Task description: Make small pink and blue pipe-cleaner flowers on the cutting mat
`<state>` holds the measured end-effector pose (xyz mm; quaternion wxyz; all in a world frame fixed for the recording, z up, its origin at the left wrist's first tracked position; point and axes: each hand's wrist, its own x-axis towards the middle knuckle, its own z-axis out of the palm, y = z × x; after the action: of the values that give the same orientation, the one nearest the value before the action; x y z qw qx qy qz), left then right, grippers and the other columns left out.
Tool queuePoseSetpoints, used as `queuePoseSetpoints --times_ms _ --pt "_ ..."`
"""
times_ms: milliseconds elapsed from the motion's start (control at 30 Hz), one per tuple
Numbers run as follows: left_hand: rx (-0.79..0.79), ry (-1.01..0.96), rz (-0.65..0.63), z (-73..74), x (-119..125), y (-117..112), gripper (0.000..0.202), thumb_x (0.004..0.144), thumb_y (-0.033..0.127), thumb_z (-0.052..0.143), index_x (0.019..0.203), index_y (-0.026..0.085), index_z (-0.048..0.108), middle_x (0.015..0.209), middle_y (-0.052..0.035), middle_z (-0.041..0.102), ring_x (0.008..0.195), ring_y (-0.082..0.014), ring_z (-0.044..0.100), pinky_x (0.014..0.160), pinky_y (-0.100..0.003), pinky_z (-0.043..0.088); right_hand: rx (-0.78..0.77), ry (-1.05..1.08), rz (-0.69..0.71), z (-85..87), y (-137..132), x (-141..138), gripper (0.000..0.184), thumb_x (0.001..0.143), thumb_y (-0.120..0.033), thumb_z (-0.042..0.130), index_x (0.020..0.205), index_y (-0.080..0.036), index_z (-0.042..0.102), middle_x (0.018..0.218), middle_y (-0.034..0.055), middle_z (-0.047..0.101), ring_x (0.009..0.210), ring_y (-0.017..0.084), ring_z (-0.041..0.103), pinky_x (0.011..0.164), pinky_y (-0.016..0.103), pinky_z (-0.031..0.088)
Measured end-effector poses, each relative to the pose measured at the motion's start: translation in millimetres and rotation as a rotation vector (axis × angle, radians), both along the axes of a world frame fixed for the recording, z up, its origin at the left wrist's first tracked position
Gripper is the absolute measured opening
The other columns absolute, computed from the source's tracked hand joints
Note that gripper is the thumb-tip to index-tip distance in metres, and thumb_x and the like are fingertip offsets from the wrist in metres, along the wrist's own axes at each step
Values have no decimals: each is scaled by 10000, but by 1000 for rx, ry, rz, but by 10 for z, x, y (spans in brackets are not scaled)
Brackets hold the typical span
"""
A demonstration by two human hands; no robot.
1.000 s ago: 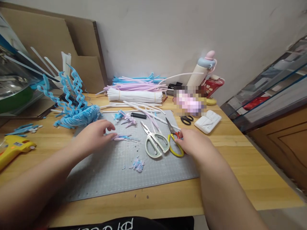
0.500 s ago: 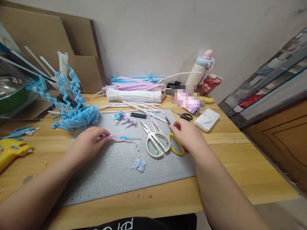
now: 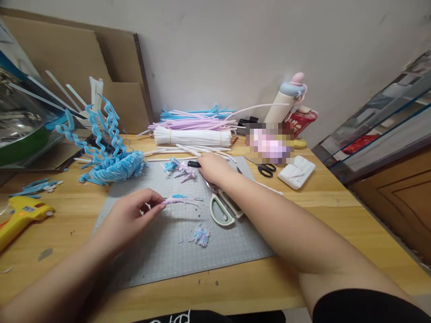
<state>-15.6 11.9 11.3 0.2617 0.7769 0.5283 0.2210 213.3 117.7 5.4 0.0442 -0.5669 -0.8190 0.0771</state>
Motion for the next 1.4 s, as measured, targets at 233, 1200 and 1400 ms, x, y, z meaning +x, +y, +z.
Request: queuePoseSetpoints --times_ms 233,1200,1400 --pt "-154 -215 120 -151 -70 82 187 828 355 591 851 203 697 811 -36 704 762 -200 619 699 -327 458 0 115 -196 57 140 16 224 850 -162 497 1023 -96 622 1073 196 676 1018 281 628 855 339 459" --pt "-250 -677 361 -154 -94 104 234 725 368 746 807 164 666 708 18 617 629 -100 499 598 -215 385 -390 1460 -138 -361 -1626 -705 138 925 -271 518 1000 -241 630 1108 47 676 1071 207 594 969 403 420" --pt "-334 -722 298 -138 21 7 209 720 333 730 777 167 617 646 37 569 576 -93 471 554 -218 362 -239 1795 -445 -312 -1359 -451 179 831 -335 685 986 -254 649 756 -38 574 705 129 525 757 313 422"
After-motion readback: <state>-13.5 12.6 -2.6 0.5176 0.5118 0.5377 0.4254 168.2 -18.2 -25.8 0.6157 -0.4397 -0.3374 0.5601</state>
